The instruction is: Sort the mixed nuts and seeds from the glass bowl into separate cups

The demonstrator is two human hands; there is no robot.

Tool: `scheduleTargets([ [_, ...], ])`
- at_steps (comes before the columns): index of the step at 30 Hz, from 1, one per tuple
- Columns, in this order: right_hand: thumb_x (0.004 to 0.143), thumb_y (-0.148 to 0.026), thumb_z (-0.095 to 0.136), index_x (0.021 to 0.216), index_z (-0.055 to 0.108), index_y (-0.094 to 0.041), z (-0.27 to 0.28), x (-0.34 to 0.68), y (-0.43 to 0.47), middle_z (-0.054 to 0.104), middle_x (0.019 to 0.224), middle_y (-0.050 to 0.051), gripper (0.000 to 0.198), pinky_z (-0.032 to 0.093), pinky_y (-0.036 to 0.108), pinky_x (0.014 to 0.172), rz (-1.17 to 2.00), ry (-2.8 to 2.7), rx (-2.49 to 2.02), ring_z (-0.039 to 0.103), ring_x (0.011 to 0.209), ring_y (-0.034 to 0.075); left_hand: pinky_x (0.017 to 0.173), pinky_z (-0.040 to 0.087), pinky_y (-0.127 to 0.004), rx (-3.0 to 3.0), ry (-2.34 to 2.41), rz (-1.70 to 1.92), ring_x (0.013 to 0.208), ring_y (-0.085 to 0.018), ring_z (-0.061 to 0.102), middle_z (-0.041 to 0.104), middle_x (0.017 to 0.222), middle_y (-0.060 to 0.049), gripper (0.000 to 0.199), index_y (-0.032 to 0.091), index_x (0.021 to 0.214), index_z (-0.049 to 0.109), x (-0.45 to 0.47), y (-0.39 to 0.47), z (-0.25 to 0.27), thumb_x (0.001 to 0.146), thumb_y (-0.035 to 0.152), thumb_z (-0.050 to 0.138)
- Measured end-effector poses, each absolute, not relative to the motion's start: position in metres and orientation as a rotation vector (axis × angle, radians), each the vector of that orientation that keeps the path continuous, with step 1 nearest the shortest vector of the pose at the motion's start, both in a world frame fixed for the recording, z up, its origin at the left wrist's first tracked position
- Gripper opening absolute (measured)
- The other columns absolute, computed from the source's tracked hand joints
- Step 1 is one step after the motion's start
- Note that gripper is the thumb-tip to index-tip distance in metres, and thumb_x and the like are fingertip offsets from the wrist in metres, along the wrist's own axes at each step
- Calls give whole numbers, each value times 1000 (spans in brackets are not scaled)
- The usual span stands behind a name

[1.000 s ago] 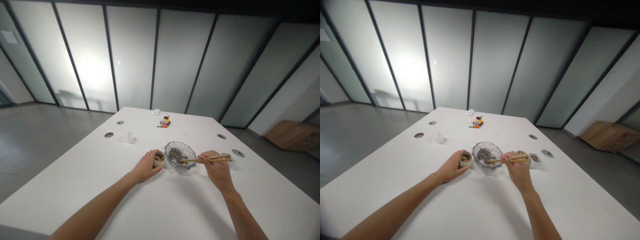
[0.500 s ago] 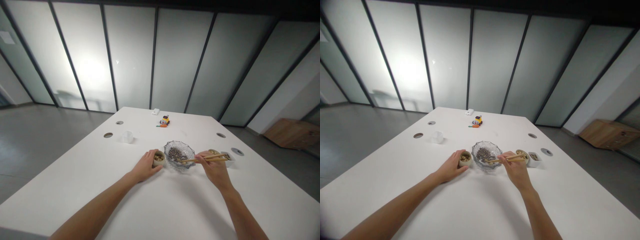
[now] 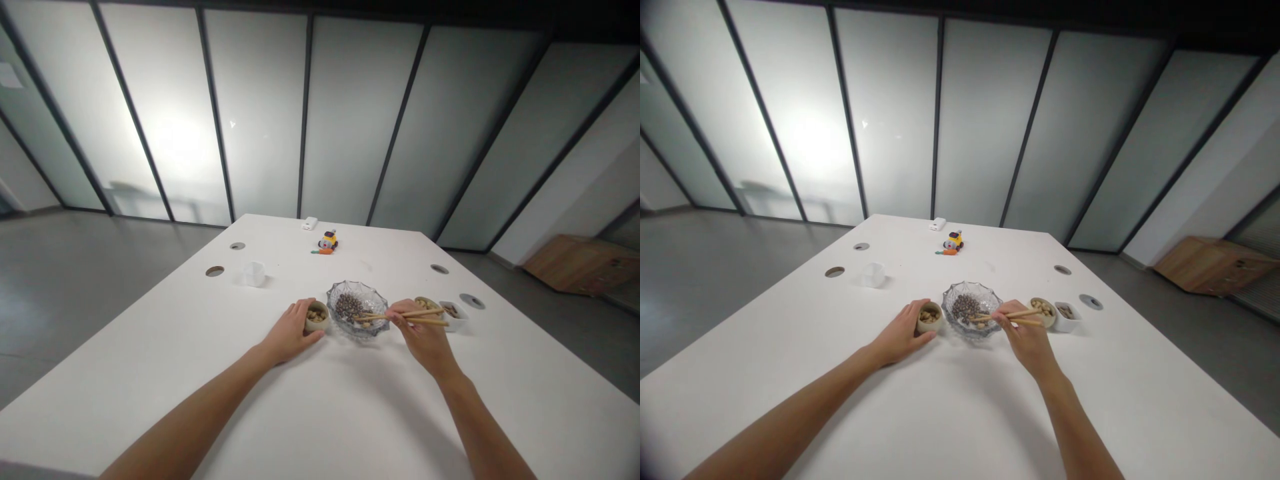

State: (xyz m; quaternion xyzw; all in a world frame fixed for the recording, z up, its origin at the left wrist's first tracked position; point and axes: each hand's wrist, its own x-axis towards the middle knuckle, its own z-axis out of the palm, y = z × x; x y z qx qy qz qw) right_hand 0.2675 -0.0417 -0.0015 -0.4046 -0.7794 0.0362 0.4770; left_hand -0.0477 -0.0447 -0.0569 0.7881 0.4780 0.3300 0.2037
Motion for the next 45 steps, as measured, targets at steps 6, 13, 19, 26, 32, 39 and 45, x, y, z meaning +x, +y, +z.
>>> scheduleTargets([
  [6,104,-57,62,78,73,-23,-4,267,-40,72,75,4,44,54,32,67,148,-1895,-987,67,70,21,114,50,-55,2205,1331,937,130,-35,62,63,142,-13,64,26,147,50,-49,-44,-60,89,32,77],
  [13,103,-53,65,80,76,-24,-9,266,-40,74,79,5,39,56,34,70,230,-1896,-990,70,75,22,116,50,-55,2189,1329,939,133,-34,61,63,142,-13,63,25,146,51,-49,-42,-60,89,31,77],
  [19,106,-53,61,83,77,-24,-9,265,-42,76,83,6,40,57,34,71,258,-1909,-972,72,78,23,115,49,-56,2181,1335,924,131,-34,61,63,142,-14,62,25,145,51,-49,-42,-60,89,31,76],
  [26,104,-55,64,84,77,-24,-10,265,-42,76,85,7,39,59,34,72,321,-1902,-981,73,79,22,113,51,-55,2196,1335,938,130,-34,62,63,142,-13,61,26,145,51,-49,-41,-61,89,33,76],
  [32,103,-53,65,83,78,-24,-6,264,-45,77,84,6,37,59,35,71,277,-1873,-980,72,78,23,116,49,-55,2198,1310,939,133,-34,60,63,143,-14,61,25,144,51,-49,-42,-59,90,30,76],
  [39,104,-52,65,86,80,-26,0,248,-52,80,86,7,35,62,39,76,200,-1539,-903,76,84,25,116,49,-56,2184,1338,923,134,-35,60,62,144,-15,62,24,145,51,-48,-44,-57,89,30,77],
  [45,103,-55,65,88,77,-27,-3,215,-64,80,89,7,34,63,40,77,279,-1654,-798,76,85,25,116,49,-55,2179,1355,932,133,-35,60,62,144,-15,65,24,147,50,-48,-44,-58,88,30,77],
])
